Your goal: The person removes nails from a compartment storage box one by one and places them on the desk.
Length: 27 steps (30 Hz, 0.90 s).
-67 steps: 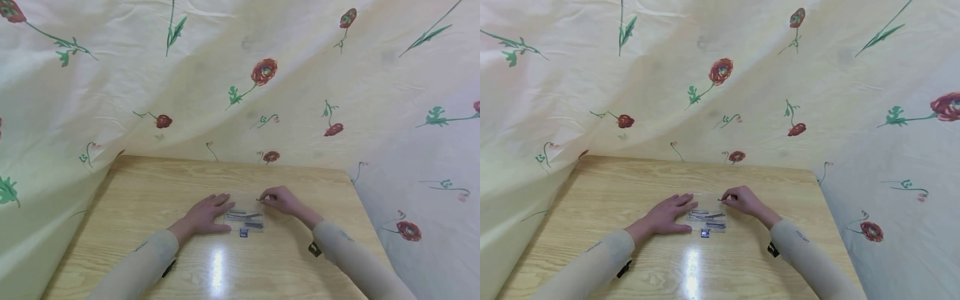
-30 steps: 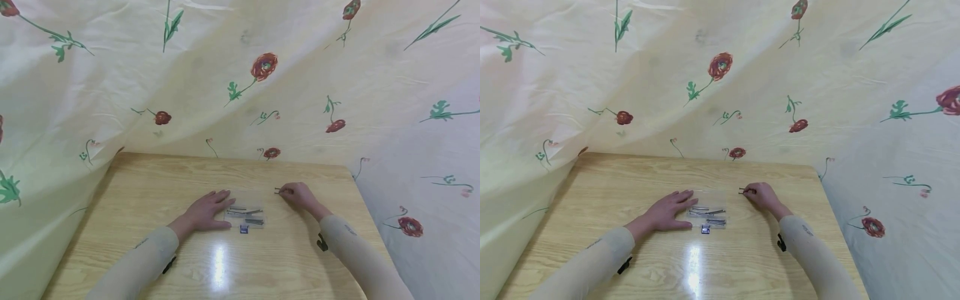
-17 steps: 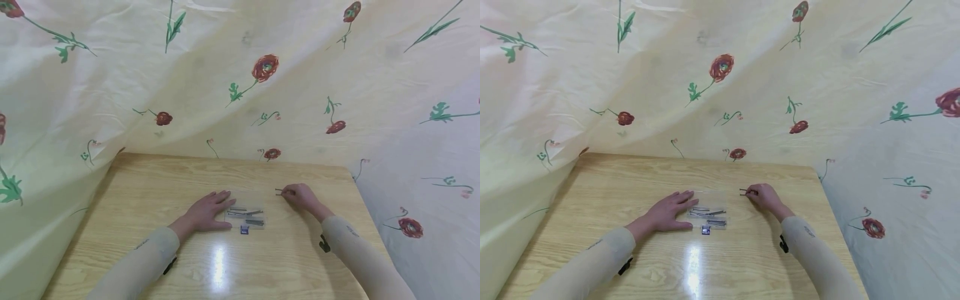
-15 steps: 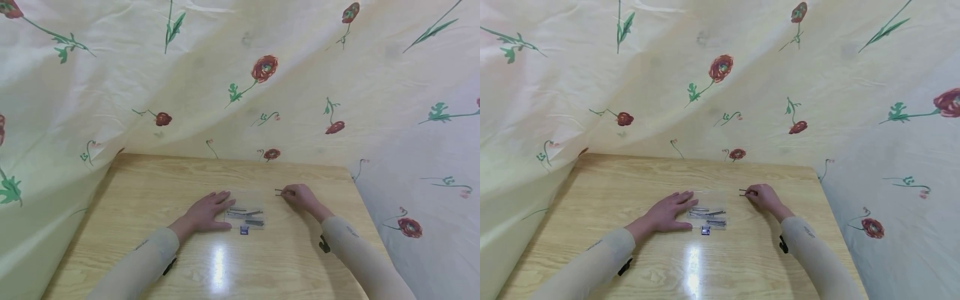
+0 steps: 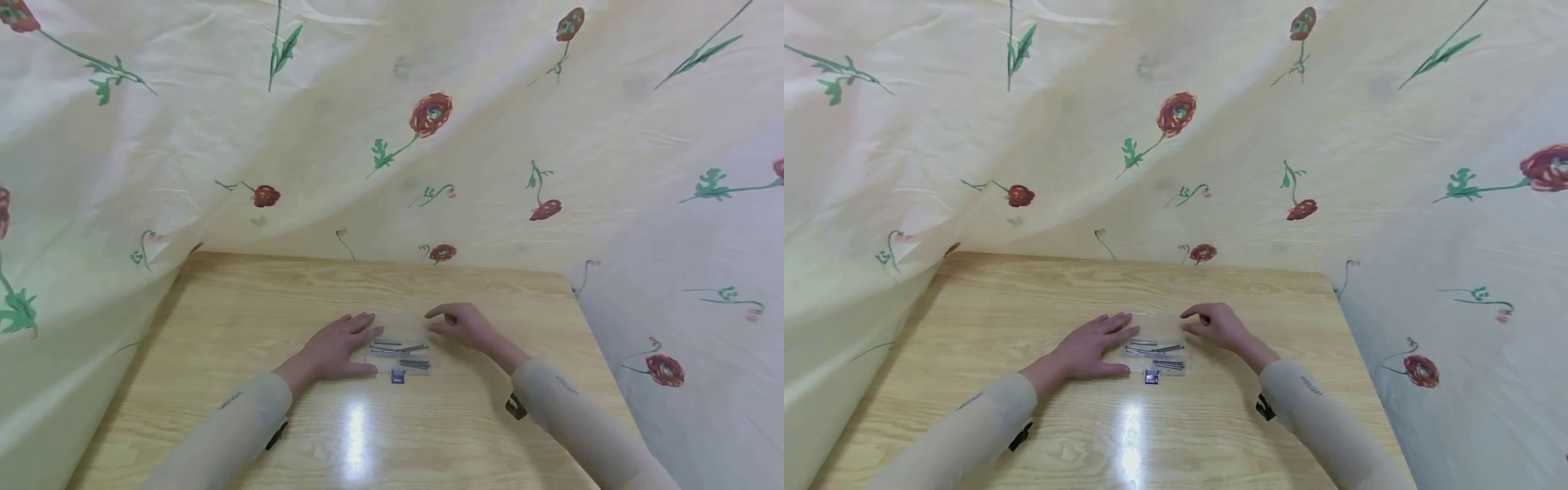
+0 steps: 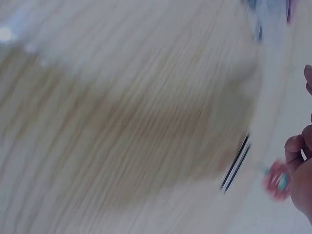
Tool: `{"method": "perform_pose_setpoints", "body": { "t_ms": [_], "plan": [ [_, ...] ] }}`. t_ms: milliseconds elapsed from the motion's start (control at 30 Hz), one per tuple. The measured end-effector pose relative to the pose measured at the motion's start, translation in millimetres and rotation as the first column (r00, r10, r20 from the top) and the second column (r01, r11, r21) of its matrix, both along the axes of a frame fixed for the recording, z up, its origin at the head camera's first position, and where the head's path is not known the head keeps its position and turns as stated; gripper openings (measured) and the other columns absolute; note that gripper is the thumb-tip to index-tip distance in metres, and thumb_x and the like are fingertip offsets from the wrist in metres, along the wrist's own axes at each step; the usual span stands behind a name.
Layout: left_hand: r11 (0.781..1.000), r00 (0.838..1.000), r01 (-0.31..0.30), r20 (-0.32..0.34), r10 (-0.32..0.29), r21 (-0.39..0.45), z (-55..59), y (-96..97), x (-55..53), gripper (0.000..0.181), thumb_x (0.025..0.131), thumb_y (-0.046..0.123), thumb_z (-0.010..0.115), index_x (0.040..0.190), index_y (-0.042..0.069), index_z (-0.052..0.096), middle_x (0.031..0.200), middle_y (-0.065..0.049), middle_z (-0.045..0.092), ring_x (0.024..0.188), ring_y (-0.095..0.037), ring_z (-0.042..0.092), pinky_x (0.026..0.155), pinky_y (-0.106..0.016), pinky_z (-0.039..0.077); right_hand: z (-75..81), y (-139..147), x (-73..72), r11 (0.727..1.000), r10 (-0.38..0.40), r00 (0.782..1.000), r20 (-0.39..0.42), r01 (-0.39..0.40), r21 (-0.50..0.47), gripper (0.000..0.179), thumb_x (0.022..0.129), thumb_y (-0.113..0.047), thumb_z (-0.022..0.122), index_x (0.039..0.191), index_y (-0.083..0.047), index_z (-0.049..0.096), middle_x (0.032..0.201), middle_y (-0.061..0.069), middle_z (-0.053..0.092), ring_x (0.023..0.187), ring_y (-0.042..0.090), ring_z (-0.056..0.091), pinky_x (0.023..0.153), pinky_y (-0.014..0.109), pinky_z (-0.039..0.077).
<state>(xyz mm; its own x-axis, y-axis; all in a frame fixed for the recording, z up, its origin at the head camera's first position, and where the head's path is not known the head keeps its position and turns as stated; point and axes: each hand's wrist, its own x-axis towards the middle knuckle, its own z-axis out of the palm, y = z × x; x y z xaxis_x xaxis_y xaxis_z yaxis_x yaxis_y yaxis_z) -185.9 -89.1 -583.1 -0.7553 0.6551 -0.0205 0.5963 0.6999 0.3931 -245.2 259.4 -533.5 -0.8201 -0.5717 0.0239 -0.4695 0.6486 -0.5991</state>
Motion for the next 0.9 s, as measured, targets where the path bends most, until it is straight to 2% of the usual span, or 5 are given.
{"method": "perform_pose_setpoints", "body": {
  "t_ms": [133,367,600,767,900],
  "plan": [
    [1.000,1.000,-0.005,0.002,0.005,-0.004,-1.1,0.2,-0.4,0.090,0.096,0.081,0.052,0.169,0.031,0.036,0.178,-0.003,0.022,0.164,-0.023,0.021,0.135,-0.046,0.016,2.6,-17,9.5,0.996,0.092,0.995,0.031,-0.092,0.011,0.024,0.097,-0.017,0.081,0.120,-0.010,0.081,0.068,-0.010,0.048,0.061,0.003,0.041,0.055,0.022,0.037],
    [1.000,1.000,-0.006,-0.001,0.006,-0.012,-1.9,0.3,-1.5,0.090,0.096,0.082,0.051,0.169,0.031,0.035,0.179,-0.001,0.021,0.164,-0.021,0.020,0.135,-0.044,0.015,-2.0,-27,15.8,0.981,0.184,0.983,0.030,-0.185,0.051,0.022,0.100,-0.012,0.077,0.122,-0.013,0.081,0.101,-0.005,0.076,0.073,0.003,0.052,0.066,0.023,0.048],
    [1.000,1.000,-0.006,-0.008,0.006,-0.022,-3.0,-0.1,-2.7,0.091,0.095,0.083,0.049,0.169,0.032,0.035,0.179,0.000,0.021,0.164,-0.020,0.019,0.135,-0.043,0.015,0.1,-32,19.6,0.964,0.241,0.970,0.033,-0.243,0.111,0.021,0.100,-0.013,0.077,0.120,-0.015,0.081,0.114,-0.002,0.080,0.095,0.005,0.069,0.085,0.030,0.060],
    [1.000,1.000,0.002,-0.021,-0.002,-0.021,-3.8,-0.7,-3.8,0.091,0.095,0.083,0.049,0.169,0.032,0.035,0.178,-0.001,0.022,0.164,-0.020,0.020,0.135,-0.043,0.016,0.1,-33,18.2,0.946,0.289,0.957,0.013,-0.287,0.153,0.021,0.099,-0.011,0.078,0.119,-0.014,0.082,0.116,0.001,0.081,0.082,0.000,0.063,0.074,0.025,0.055],
    [1.000,1.000,0.011,-0.026,-0.012,-0.027,-4.7,-0.6,-4.5,0.090,0.096,0.083,0.050,0.169,0.032,0.035,0.178,-0.001,0.022,0.164,-0.021,0.020,0.135,-0.043,0.015,3.3,-35,15.7,0.924,0.332,0.943,0.030,-0.331,0.193,0.022,0.099,-0.013,0.078,0.120,-0.014,0.082,0.116,0.000,0.081,0.079,0.000,0.062,0.074,0.024,0.056]
  ]
}}
